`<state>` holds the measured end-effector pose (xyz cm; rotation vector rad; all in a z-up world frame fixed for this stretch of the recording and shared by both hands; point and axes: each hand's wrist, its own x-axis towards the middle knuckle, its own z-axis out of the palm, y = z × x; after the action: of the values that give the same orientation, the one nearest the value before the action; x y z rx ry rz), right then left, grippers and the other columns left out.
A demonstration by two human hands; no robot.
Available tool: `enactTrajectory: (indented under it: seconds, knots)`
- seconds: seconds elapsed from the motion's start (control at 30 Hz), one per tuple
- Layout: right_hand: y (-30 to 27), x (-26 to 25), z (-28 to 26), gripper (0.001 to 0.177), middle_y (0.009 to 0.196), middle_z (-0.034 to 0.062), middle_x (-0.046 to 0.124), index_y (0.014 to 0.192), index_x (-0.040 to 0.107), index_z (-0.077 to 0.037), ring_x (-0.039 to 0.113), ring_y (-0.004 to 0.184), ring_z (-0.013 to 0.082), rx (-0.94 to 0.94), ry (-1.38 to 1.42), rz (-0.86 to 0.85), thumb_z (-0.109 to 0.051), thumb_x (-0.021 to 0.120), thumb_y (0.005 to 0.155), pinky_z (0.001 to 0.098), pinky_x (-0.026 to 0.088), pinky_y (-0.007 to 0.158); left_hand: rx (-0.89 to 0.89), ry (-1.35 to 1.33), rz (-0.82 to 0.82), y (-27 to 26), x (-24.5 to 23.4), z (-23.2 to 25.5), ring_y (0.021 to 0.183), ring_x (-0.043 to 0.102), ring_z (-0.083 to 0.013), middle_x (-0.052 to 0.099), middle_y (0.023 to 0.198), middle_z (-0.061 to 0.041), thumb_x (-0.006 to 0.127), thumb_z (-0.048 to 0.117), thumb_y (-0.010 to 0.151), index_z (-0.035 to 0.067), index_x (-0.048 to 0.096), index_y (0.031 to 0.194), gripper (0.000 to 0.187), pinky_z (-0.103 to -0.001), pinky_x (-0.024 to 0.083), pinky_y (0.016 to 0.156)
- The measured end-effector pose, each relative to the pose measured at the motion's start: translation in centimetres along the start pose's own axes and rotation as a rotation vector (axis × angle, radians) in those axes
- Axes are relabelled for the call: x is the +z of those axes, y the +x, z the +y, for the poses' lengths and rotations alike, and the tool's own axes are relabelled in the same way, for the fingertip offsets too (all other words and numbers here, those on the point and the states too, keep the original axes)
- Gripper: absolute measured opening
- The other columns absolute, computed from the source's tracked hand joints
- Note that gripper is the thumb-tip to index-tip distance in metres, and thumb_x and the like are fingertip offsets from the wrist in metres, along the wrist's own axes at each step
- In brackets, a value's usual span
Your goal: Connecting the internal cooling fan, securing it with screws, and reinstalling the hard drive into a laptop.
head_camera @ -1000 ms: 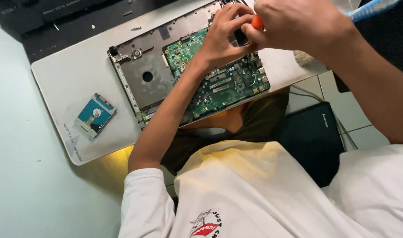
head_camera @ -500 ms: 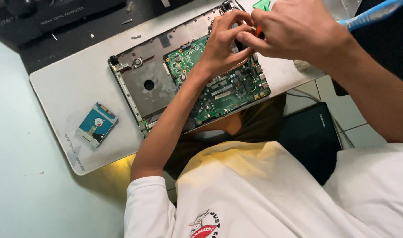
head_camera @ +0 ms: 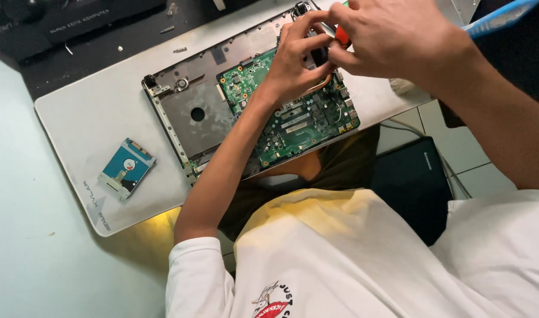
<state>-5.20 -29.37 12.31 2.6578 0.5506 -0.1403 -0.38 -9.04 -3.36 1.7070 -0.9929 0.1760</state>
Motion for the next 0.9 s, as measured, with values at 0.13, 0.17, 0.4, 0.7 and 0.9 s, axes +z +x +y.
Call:
enactTrajectory:
  seconds: [0.13, 0.17, 0.4, 0.7, 0.9]
  knots:
    - [0.0, 1.1, 0.5, 0.03, 0.092, -0.0108, 0.068, 0.144, 0.066, -0.028, 0.066, 0.071, 0.0078, -0.182, -0.172, 0.23, -0.054, 0.053, 0.138, 0.0275, 0.045, 0.056, 0.019, 0.081, -0.081, 0.1, -0.3, -0.2, 0.138, 0.065, -0.0305, 0.059, 0.164, -0.012, 0.085, 0.035, 0.114, 0.012, 0.086, 0.135, 0.031, -0.055, 0.047, 0.117]
    - [-0.3, 1.3, 0.0, 0.047, 0.068, -0.0151, 0.057, 0.129, 0.064, -0.028, 0.053, 0.051, 0.0005, -0.112, -0.335, 0.193, -0.063, 0.04, 0.148, 0.0224, 0.034, 0.05, 0.018, 0.089, -0.109, 0.0, -0.3, 0.1, 0.131, 0.065, -0.028, 0.059, 0.165, -0.011, 0.084, 0.035, 0.113, 0.013, 0.085, 0.134, 0.031, -0.051, 0.046, 0.111]
    - [-0.3, 1.2, -0.2, 0.082, 0.083, 0.0001, 0.082, 0.161, 0.073, -0.025, 0.079, 0.071, 0.0156, -0.052, -0.117, 0.059, -0.086, 0.024, 0.137, 0.0325, 0.054, 0.063, -0.003, 0.003, -0.056, 0.2, -0.7, 1.3, 0.125, 0.07, -0.0224, 0.061, 0.161, -0.002, 0.097, 0.021, 0.108, 0.013, 0.088, 0.121, 0.017, -0.049, 0.045, 0.118]
    - [0.6, 2.0, -1.3, 0.071, 0.069, -0.0079, 0.066, 0.107, 0.079, -0.026, 0.061, 0.056, 0.0072, -0.017, -0.176, 0.112, -0.069, 0.041, 0.149, 0.0283, 0.047, 0.057, 0.037, 0.071, -0.041, 0.0, -0.2, 0.3, 0.13, 0.07, -0.029, 0.063, 0.16, -0.008, 0.11, 0.021, 0.099, 0.012, 0.085, 0.114, 0.03, -0.052, 0.048, 0.114]
    - [0.0, 0.2, 0.3, 0.048, 0.122, 0.0027, 0.083, 0.148, 0.069, -0.018, 0.079, 0.096, 0.0209, -0.147, -0.026, 0.072, -0.06, 0.063, 0.124, 0.0358, 0.06, 0.065, 0.045, 0.148, -0.159, 0.2, -0.3, 0.2, 0.14, 0.062, -0.0314, 0.058, 0.163, -0.011, 0.078, 0.041, 0.12, 0.016, 0.092, 0.135, 0.032, -0.056, 0.043, 0.117]
